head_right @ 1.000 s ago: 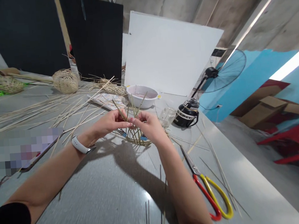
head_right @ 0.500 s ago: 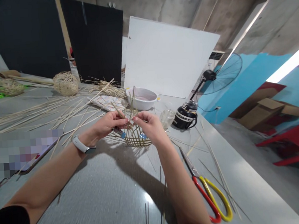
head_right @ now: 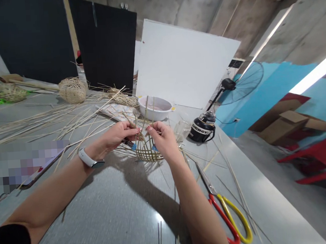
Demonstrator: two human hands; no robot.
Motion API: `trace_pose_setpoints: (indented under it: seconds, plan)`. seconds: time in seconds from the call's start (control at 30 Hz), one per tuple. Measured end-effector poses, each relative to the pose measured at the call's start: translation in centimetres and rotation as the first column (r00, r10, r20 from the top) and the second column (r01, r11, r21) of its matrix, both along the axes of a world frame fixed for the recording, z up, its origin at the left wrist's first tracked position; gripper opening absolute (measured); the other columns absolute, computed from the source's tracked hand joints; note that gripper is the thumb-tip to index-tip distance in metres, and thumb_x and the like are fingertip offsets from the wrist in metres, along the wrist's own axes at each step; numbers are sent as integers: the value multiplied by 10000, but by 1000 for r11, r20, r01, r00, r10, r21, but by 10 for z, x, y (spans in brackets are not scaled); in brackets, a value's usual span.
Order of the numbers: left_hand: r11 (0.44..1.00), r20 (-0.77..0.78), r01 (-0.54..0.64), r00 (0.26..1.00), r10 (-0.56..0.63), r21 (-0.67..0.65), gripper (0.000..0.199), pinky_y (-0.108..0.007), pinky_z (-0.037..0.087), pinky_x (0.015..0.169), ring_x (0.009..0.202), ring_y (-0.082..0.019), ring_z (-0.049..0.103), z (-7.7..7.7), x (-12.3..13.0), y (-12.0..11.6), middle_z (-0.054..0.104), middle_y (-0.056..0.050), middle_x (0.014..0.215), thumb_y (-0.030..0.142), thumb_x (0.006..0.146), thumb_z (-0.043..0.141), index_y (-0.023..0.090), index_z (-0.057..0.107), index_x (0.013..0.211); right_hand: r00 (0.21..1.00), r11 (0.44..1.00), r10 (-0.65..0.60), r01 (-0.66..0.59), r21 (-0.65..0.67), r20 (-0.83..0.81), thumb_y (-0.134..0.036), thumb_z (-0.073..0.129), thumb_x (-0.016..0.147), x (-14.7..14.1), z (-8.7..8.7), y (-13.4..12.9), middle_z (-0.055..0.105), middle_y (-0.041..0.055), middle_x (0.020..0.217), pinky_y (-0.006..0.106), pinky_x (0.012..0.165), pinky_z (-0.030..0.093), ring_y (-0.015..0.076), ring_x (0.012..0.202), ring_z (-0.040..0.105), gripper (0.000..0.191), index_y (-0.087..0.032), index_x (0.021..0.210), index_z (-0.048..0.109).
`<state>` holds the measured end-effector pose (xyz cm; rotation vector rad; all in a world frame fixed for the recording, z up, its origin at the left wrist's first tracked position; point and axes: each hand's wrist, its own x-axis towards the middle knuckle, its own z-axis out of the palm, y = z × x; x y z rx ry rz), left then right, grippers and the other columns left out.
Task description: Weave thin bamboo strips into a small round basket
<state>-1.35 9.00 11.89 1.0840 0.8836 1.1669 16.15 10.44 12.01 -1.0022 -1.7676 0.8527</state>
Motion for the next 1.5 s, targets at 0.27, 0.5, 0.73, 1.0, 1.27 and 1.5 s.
trace_pose_setpoints:
  seconds: [0.27, 0.5, 0.73, 1.0, 1.27, 1.5]
  plan:
    - [1000, -39, -17, 999, 16, -12, 118, -199, 433, 575, 527, -60, 583, 3, -1, -2, 637, 18, 622, 45, 828, 681, 94, 595, 762, 998, 996, -30, 25, 83, 62, -468, 588, 853, -2, -1, -1, 469, -36, 615, 270, 530, 287, 114, 550, 357, 291, -196, 747, 579]
    - [997, -14, 29, 1000, -28, 71, 194, -242, 518, 692, 635, -95, 671, -10, 0, 3, 698, -11, 688, 76, 778, 755, 118, 565, 787, 961, 995, 7, -34, 92, 277, -382, 555, 861, 5, 9, -6, 446, -25, 584, 273, 549, 292, 126, 576, 373, 272, -187, 679, 608]
    - [990, 6, 114, 993, -115, 79, 278, -264, 524, 716, 692, -130, 706, -14, -1, 3, 734, -34, 747, 120, 736, 804, 119, 601, 927, 933, 991, 109, -129, 38, 344, -338, 554, 834, 14, 11, 0, 548, 8, 614, 267, 564, 333, 137, 627, 444, 258, -165, 668, 650]
    - [982, -10, 75, 997, -75, 171, 193, -264, 522, 705, 673, -121, 684, -21, 1, 7, 732, -34, 764, 231, 787, 766, 128, 632, 880, 924, 975, 201, -220, 23, 325, -317, 575, 850, 15, 14, -3, 637, 34, 710, 305, 664, 409, 153, 701, 540, 231, -158, 720, 680]
    - [969, -92, 38, 996, -16, 243, 209, -233, 485, 622, 608, -100, 631, -22, 5, 6, 688, -20, 692, 296, 793, 738, 125, 622, 760, 922, 968, 250, -243, -61, 297, -331, 618, 841, 14, 12, -2, 676, 18, 702, 308, 658, 419, 142, 670, 545, 215, -175, 745, 730]
    - [948, -130, -85, 983, 130, 308, 169, -248, 449, 667, 630, -102, 577, -20, 4, 8, 647, 3, 656, 250, 797, 693, 144, 607, 697, 949, 977, 209, -210, -22, 237, -373, 563, 879, 12, 8, 1, 699, 63, 798, 317, 704, 441, 170, 758, 588, 274, -166, 787, 718]
